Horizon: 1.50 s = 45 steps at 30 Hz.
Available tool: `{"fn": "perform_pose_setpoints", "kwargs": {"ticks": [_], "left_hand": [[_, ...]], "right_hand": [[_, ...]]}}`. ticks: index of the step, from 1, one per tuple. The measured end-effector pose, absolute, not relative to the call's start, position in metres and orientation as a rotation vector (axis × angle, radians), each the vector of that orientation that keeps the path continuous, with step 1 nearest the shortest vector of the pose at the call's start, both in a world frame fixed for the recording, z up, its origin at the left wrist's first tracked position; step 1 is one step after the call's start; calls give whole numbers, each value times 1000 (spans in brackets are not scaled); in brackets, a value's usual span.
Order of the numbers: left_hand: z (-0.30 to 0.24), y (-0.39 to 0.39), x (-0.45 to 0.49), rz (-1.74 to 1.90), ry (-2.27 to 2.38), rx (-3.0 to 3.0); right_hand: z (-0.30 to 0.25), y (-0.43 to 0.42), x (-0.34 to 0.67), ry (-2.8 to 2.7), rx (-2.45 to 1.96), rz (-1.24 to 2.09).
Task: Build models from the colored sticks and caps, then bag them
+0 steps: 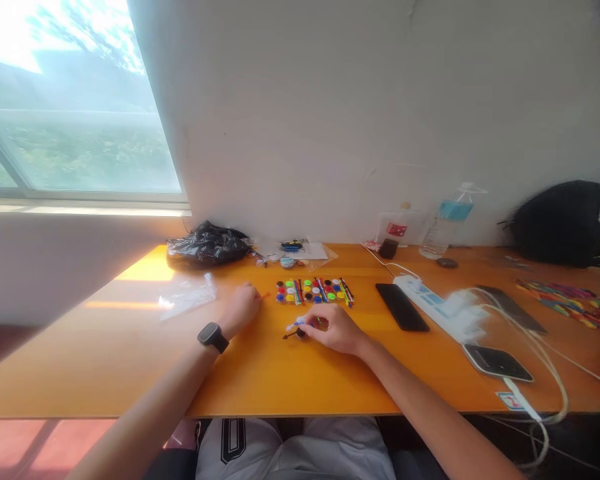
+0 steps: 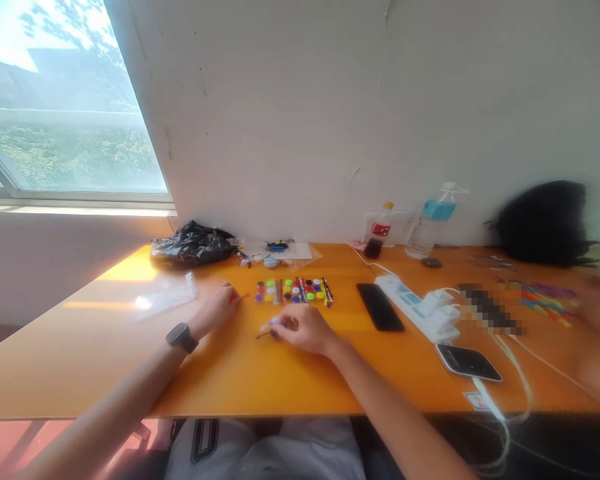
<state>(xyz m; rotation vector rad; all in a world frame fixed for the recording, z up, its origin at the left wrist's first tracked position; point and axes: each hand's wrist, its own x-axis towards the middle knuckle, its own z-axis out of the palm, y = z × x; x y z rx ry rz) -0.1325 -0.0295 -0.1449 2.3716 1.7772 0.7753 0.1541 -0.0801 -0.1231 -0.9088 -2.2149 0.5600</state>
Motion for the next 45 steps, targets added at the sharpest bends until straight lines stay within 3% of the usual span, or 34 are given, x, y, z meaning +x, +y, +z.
{"fn": "perform_pose_setpoints", "kwargs": {"ticks": [11,23,35,45], "left_hand": [[-155,-33,-133,856,1809,2361],[-116,-69,-88,1604,1254,2265],[-133,-87,-66,1415,774,2551],[-136,-83,-67,1414,774,2544]], "right_hand": [[-121,-82,152,-2183,-901,595],[-126,-76,154,-2034,-946,628],[-124,-72,151,-1850,-816,1067],[-124,-72,151,-1860,-798,1037]]}}
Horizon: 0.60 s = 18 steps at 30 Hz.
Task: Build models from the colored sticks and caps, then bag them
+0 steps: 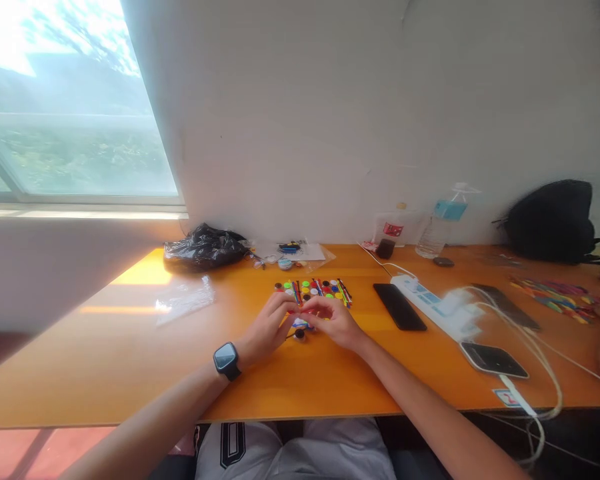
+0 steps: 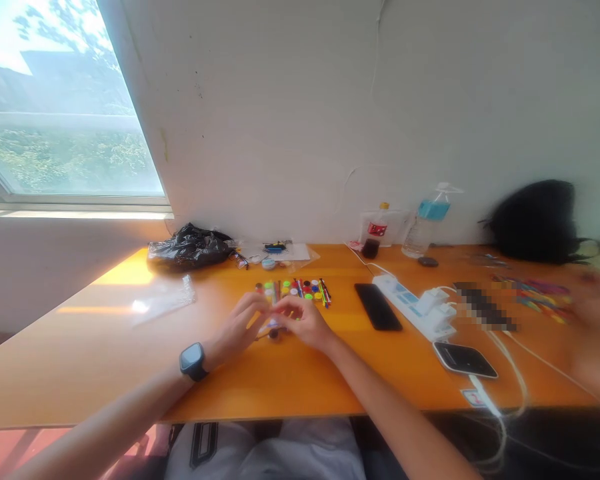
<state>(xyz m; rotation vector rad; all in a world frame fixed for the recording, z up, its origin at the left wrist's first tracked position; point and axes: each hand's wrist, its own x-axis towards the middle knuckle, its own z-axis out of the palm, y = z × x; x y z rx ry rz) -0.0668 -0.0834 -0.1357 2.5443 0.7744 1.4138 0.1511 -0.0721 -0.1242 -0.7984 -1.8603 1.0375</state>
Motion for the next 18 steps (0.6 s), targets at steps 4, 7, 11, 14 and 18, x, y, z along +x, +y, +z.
{"fn": "perform_pose_setpoints", "kwargs": {"ticks": [4,7,11,14,18], "left_hand": [[-134,-83,-67,1430,773,2552],[-133,-84,-67,1450,767,2546],[-132,-85,-66,1459,759,2527],[-132,-85,-67,1505,776,2492],[-131,-82,-67,1588,824,2426]], "right_hand": [[-128,-69,151,-1792,-820,1010],[-129,-70,151,-1753,-839,1008],[-124,-72,151,-1714,-831,1002],[-121,-73,152,-1619,-775,1044],[-122,-70,154,-1494,-719,1147]]}}
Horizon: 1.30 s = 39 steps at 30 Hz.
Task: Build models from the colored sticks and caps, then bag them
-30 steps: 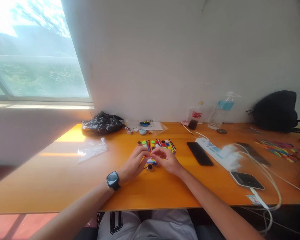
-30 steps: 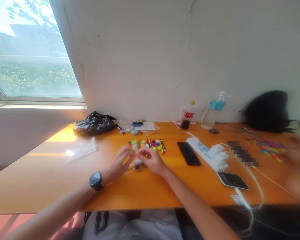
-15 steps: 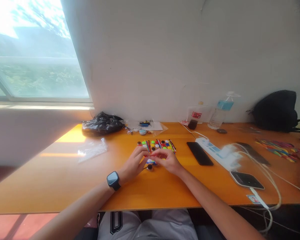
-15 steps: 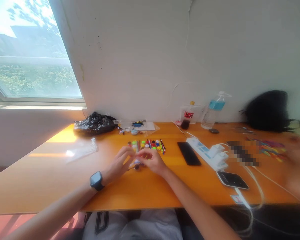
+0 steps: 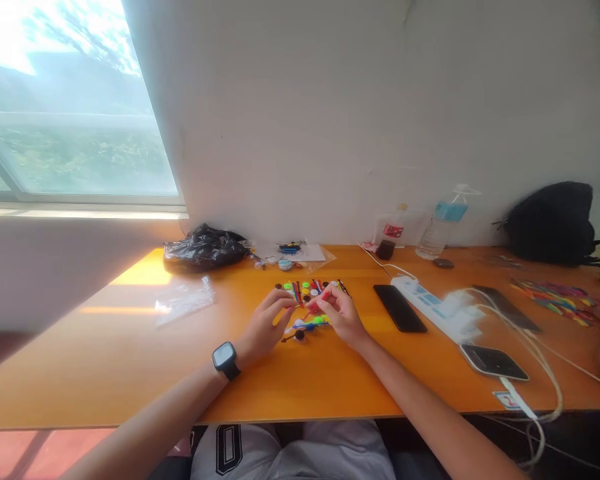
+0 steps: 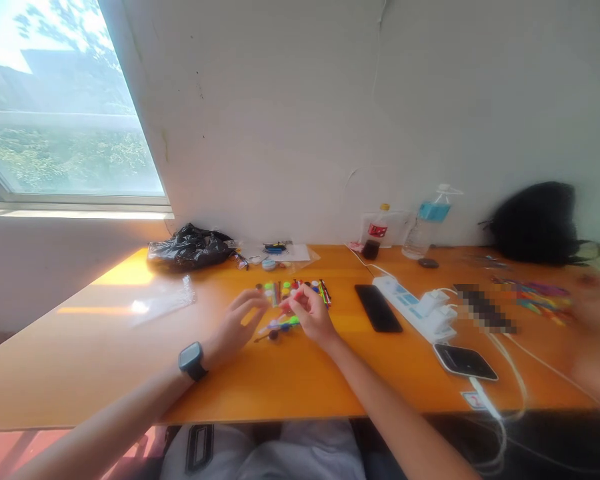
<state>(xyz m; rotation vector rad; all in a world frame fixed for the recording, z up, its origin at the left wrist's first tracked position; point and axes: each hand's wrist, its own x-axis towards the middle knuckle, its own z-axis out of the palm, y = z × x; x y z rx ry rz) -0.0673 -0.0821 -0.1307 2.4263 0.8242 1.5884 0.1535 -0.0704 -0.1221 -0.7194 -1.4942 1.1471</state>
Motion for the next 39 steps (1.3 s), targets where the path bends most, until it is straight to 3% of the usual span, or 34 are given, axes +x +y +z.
{"fn": "perform_pose_setpoints", "kwargs": {"ticks": [18,39], "left_hand": [[-132,-73,-73,1537,977,2139],[-124,-78,-71,1456,934,2051]], "right_hand": [[-137,-58,153,-1674,-862,847],[-143,-48,154,-1439,-840,934]]}}
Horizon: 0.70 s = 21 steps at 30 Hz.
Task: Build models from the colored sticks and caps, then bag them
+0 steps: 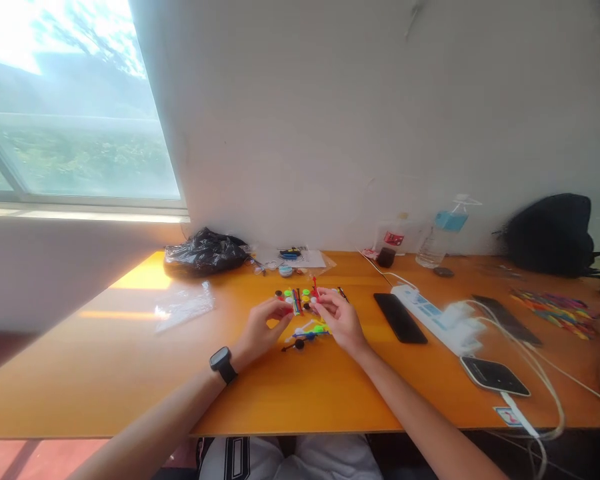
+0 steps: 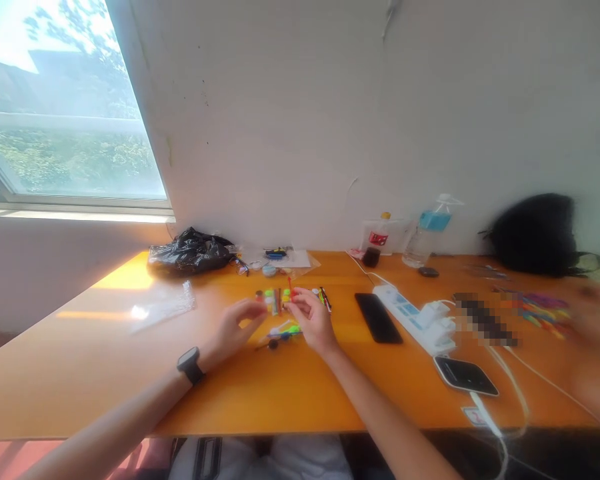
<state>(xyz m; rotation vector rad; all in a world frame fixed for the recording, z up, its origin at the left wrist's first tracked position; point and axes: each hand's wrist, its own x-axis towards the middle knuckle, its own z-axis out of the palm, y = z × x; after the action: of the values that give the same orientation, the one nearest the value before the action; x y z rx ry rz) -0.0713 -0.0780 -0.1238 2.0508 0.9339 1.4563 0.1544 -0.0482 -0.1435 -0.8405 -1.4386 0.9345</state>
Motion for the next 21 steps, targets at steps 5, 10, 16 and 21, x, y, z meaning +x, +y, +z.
{"fn": "perform_pose_setpoints", "kwargs": {"ticks": [5,10,16,21], "left_hand": [[-124,-79,-70,1441,920,2025],[-129,-76,-71,1410,896,1900],[-133,-76,-72,1288,792,1819],[-134,-77,-72,1232,778,1861]], "right_hand": [[-141,-50,157,-1518,-934,907],[-138,-59,154,-1723,-920,811],[-134,-67,150,-1831,-839,949],[-135,-69,149,-1898,-882,850]]}}
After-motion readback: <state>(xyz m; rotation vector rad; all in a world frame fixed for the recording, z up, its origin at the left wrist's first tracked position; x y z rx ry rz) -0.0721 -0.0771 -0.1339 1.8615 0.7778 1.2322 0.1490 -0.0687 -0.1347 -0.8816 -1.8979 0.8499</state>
